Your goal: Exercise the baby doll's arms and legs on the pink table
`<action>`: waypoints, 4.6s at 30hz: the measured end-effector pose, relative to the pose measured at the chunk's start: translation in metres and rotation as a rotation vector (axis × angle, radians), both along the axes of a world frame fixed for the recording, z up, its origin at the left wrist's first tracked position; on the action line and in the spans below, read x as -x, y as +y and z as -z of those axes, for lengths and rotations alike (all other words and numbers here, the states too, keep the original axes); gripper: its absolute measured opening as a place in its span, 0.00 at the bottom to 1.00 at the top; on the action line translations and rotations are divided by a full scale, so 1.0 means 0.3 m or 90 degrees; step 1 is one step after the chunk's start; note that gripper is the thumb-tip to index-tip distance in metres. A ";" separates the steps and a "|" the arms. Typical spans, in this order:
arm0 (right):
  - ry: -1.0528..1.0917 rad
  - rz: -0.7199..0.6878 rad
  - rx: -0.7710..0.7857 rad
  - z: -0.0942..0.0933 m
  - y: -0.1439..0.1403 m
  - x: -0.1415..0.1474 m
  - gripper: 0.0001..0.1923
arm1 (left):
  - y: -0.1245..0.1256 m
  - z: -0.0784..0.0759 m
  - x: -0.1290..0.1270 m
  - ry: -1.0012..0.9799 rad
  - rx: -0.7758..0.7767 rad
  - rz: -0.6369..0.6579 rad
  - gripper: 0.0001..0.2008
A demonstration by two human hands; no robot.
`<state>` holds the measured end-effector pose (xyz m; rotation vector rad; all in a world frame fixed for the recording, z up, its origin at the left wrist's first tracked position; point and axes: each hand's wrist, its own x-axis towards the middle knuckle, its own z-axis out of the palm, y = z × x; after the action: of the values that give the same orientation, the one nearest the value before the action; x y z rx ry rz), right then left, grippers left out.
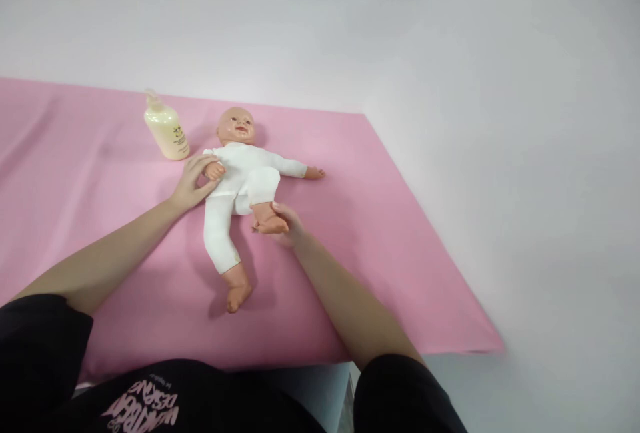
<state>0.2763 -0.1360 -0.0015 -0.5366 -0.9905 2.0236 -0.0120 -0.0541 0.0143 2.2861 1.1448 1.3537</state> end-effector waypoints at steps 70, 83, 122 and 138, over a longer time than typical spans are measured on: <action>-0.013 -0.082 -0.034 0.025 0.008 -0.009 0.28 | 0.043 0.043 0.013 -0.081 -0.066 -0.042 0.26; -0.023 -0.360 -0.037 -0.013 -0.014 -0.002 0.28 | 0.116 0.112 0.041 -0.308 0.048 -0.062 0.32; 0.007 0.050 0.000 -0.001 0.017 0.010 0.17 | 0.003 0.012 -0.003 0.111 -0.083 0.029 0.26; -0.041 -0.014 -0.017 -0.009 -0.002 0.009 0.18 | 0.014 0.024 0.007 0.050 -0.061 -0.035 0.27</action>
<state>0.2737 -0.1367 0.0012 -0.5818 -1.0641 2.0207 -0.0141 -0.0498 0.0070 2.4116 1.1993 1.3769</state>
